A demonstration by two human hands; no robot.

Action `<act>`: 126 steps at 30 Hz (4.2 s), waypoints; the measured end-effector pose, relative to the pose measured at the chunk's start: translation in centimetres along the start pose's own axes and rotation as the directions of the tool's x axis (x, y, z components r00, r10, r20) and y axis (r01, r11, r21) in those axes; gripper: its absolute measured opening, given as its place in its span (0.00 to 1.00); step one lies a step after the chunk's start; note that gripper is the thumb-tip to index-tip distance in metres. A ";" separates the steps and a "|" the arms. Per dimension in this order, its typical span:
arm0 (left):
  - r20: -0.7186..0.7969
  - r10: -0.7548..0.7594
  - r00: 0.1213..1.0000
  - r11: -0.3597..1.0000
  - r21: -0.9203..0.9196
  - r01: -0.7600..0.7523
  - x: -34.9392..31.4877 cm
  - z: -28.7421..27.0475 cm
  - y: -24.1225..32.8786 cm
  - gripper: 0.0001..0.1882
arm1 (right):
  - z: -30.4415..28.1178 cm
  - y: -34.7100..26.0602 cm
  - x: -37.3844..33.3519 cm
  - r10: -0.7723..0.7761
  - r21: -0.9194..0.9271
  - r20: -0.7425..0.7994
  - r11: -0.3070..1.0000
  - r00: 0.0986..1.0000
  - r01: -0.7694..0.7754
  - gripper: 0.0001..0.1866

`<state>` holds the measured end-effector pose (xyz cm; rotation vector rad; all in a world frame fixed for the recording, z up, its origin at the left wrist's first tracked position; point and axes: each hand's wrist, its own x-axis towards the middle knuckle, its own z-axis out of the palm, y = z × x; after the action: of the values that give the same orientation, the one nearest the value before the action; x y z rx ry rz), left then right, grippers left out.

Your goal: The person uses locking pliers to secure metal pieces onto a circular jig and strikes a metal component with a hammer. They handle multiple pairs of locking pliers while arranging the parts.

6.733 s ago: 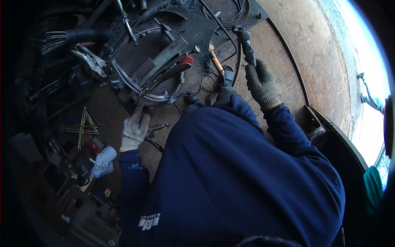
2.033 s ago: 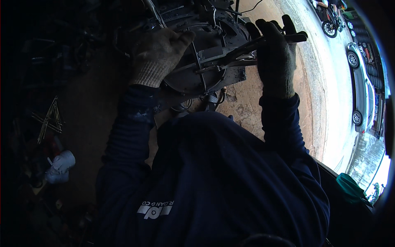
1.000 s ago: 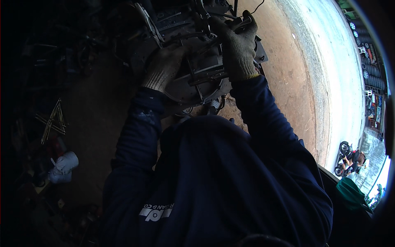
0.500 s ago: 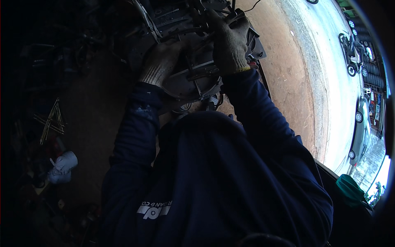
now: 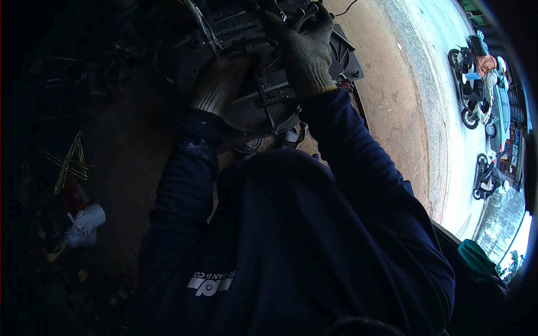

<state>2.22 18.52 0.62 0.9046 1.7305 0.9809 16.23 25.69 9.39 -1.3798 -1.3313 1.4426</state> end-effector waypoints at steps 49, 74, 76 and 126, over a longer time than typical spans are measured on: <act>-0.066 -0.419 0.906 0.794 -0.510 0.330 -18.7 1.5 -3.8 0.15 | -23.8 37.1 27.9 0.295 -0.960 0.141 0.275 0.945 0.057 0.29; -0.296 -0.339 0.893 0.892 -0.403 0.205 -13.7 7.0 -2.4 0.15 | -26.6 24.4 14.4 0.003 -0.135 0.312 0.990 0.950 0.041 0.28; -0.317 -0.317 0.894 0.903 -0.390 0.182 -11.9 6.9 -4.4 0.15 | -26.9 19.0 12.0 -0.299 0.046 0.380 0.951 0.875 0.305 0.30; -0.393 0.289 0.873 0.889 0.449 -0.092 -9.2 12.4 -8.3 0.23 | -10.5 6.8 16.5 -0.370 0.177 0.929 0.385 -0.024 0.906 0.27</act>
<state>15.46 9.72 -6.77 1.2157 2.3456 1.0260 24.83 42.15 0.24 0.3071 -2.7489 0.9781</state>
